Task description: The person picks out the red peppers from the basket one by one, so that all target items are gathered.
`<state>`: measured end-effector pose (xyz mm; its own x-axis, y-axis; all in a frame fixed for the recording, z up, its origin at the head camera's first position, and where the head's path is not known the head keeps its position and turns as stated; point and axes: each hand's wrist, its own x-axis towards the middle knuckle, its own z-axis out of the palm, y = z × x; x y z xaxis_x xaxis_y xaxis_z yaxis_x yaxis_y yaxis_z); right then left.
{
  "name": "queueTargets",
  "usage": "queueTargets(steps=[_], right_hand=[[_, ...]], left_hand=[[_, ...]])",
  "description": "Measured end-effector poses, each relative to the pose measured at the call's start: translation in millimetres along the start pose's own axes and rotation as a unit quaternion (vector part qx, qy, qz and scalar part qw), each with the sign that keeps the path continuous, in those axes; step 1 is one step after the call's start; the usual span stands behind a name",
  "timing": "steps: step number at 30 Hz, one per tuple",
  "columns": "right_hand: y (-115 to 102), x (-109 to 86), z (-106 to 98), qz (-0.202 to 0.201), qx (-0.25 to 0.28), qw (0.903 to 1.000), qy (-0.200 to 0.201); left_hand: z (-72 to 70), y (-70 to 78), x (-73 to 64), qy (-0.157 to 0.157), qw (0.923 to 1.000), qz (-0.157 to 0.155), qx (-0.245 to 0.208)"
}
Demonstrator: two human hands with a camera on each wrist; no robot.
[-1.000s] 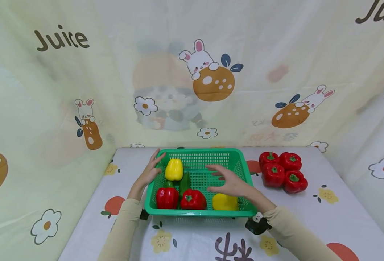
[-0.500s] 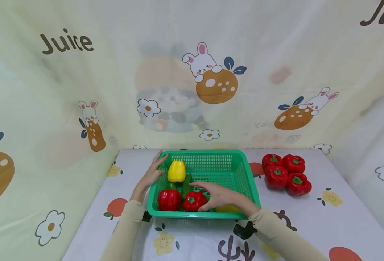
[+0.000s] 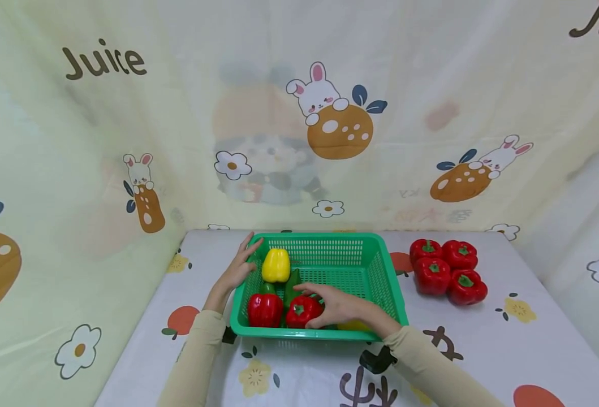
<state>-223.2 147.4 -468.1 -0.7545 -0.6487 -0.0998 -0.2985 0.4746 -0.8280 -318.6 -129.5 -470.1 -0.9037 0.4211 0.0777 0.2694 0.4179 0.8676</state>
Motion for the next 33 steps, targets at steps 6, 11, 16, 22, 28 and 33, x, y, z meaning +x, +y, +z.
queueTargets(steps=[6, 11, 16, 22, 28, 33], right_hand=[[-3, -4.7, -6, -0.001, 0.027, 0.9994, 0.023], [-3, -12.4, -13, -0.002, 0.030, 0.9979, 0.057], [2, -24.0, -21, -0.002, 0.018, 0.9955, 0.093], [8, -42.3, -33, -0.006, 0.010, 0.9908, 0.135], [14, -59.0, -51, -0.015, 0.010, 0.9808, 0.194], [15, -71.3, -66, -0.010, 0.004, 0.9710, 0.239]], left_hand=[[0.6, -1.8, 2.7, -0.005, 0.9998, -0.007, -0.018], [5.5, -23.7, 10.7, 0.009, 1.0000, -0.001, 0.003], [6.8, -29.4, 12.0, 0.021, 0.9997, 0.005, 0.014], [7.0, -29.1, 12.2, 0.021, 0.9996, 0.002, 0.020], [6.6, -29.3, 12.2, 0.021, 0.9995, 0.002, 0.024], [7.0, -29.7, 11.8, 0.023, 0.9994, 0.004, 0.023]])
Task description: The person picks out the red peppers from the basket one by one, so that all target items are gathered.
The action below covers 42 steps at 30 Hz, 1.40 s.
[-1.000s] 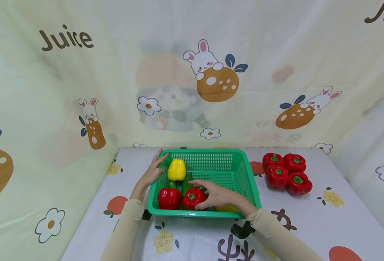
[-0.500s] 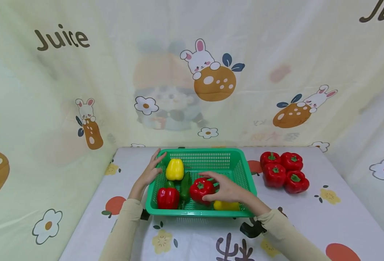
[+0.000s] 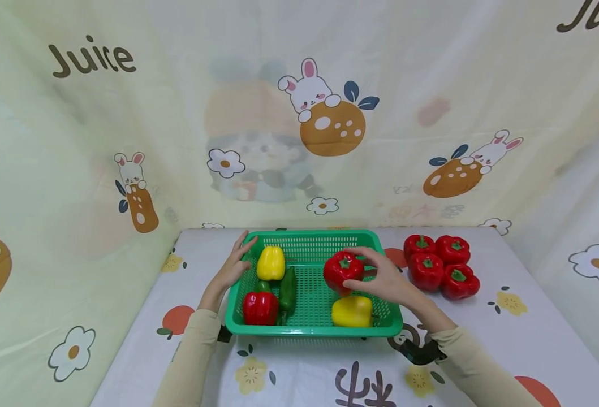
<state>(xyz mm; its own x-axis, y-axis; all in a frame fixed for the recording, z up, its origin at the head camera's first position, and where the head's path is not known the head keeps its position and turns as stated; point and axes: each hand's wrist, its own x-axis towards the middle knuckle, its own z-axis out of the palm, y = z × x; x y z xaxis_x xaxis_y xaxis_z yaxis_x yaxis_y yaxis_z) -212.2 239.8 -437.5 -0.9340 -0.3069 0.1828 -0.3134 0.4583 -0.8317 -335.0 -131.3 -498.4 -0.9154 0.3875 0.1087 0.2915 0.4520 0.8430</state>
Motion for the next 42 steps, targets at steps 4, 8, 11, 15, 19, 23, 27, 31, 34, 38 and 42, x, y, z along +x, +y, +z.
queueTargets(steps=[4, 8, 11, 15, 19, 23, 27, 31, 34, 38, 42], right_hand=[[1, -4.6, -14, 0.013, -0.007, 0.9996, 0.026], [4, -10.8, -26, 0.017, -0.013, 0.9989, 0.041], [5, -16.0, -34, 0.015, -0.011, 0.9985, 0.051], [6, -22.9, -46, 0.015, -0.017, 0.9974, 0.069], [10, -30.6, -58, 0.010, -0.046, 0.9942, 0.097], [15, -42.0, -67, 0.031, -0.071, 0.9887, 0.129], [17, -56.2, -73, 0.067, -0.086, 0.9807, 0.162], [27, -69.8, -75, 0.089, -0.097, 0.9722, 0.193], [37, -80.7, -69, 0.094, -0.112, 0.9647, 0.219], [49, -95.7, -57, 0.107, -0.132, 0.9543, 0.246], [61, -103.9, -50, 0.120, -0.143, 0.9485, 0.256]], left_hand=[[-0.1, 1.8, -0.5, -0.002, 1.0000, 0.002, -0.002], [0.1, 2.3, -1.0, -0.004, 1.0000, 0.001, -0.004], [0.4, 1.4, 0.0, -0.003, 1.0000, -0.001, -0.007], [-0.1, 0.0, 0.4, -0.003, 0.9999, 0.000, -0.010], [-0.6, 0.3, -0.2, 0.000, 0.9999, 0.001, -0.010], [-0.8, 0.1, -0.2, 0.001, 1.0000, 0.000, -0.009], [-1.0, 0.3, -0.7, -0.001, 1.0000, 0.000, -0.009], [0.2, -0.2, -0.6, 0.000, 1.0000, 0.002, -0.008], [0.2, -0.6, -0.5, -0.001, 1.0000, 0.005, -0.006], [0.3, -0.4, -0.4, -0.001, 1.0000, 0.006, -0.005], [0.8, -1.5, 0.0, -0.003, 0.9999, 0.006, -0.008]])
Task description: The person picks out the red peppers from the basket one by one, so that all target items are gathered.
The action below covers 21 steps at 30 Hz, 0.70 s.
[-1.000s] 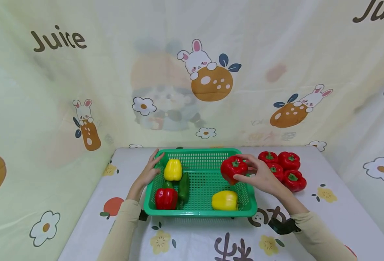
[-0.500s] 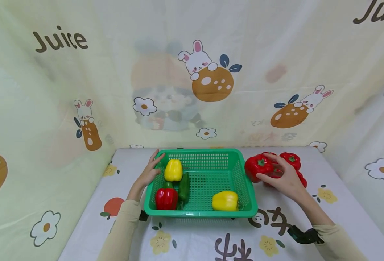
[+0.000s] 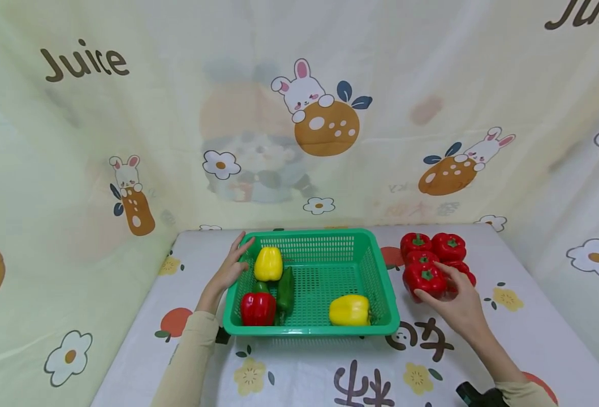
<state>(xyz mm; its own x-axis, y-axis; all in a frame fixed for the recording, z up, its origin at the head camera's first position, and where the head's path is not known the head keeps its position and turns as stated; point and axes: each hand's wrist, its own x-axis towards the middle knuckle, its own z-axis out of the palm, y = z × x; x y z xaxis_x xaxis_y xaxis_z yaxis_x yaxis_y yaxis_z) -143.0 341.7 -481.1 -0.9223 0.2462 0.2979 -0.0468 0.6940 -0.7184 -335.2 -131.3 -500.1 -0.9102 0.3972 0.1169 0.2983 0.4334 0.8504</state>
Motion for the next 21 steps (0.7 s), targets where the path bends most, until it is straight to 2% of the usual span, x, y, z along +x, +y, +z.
queueTargets(steps=[10, 21], right_hand=[[22, -8.6, 10, 0.014, -0.013, 0.9998, -0.001], [31, -13.8, 14, 0.030, -0.014, 0.9994, -0.005]], left_hand=[[-0.7, -0.4, 0.2, 0.000, 1.0000, 0.001, -0.007], [-0.2, -2.0, 1.3, 0.003, 1.0000, -0.002, -0.005]])
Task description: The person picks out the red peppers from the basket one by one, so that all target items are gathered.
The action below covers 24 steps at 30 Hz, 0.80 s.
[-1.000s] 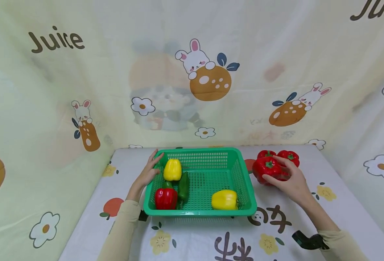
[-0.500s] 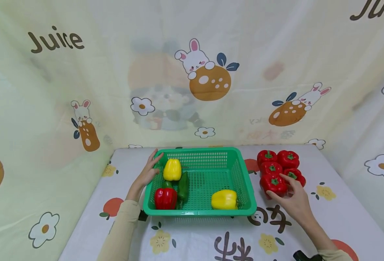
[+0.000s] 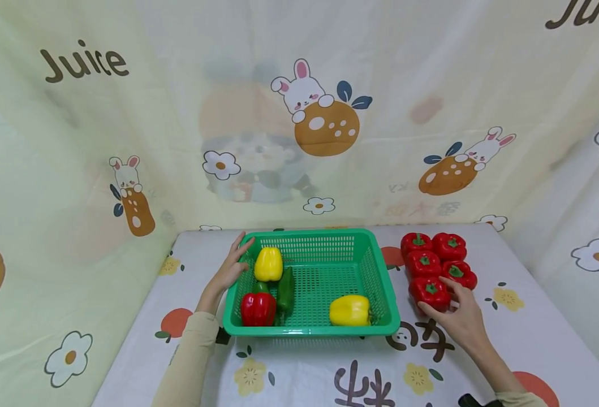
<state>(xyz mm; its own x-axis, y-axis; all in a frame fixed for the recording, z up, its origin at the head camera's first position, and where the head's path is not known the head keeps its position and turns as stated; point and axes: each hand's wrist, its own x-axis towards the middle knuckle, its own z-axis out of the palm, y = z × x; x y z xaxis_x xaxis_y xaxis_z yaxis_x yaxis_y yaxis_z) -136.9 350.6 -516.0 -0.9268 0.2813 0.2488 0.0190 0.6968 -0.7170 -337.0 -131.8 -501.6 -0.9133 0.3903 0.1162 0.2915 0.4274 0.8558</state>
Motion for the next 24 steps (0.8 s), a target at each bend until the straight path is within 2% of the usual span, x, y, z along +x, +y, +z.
queueTargets(steps=[13, 20, 24], right_hand=[[-1, 3.8, -2, -0.013, -0.002, 0.9998, 0.012], [-13, 13.5, -10, -0.043, -0.019, 0.9982, 0.037], [-24, 20.6, -12, -0.049, -0.003, 0.9980, 0.040]], left_hand=[[0.5, -0.9, -2.0, 0.003, 1.0000, -0.002, 0.000], [1.1, -1.7, -1.5, 0.002, 1.0000, -0.003, -0.004], [1.2, -0.3, -0.8, -0.001, 0.9999, 0.003, -0.010]])
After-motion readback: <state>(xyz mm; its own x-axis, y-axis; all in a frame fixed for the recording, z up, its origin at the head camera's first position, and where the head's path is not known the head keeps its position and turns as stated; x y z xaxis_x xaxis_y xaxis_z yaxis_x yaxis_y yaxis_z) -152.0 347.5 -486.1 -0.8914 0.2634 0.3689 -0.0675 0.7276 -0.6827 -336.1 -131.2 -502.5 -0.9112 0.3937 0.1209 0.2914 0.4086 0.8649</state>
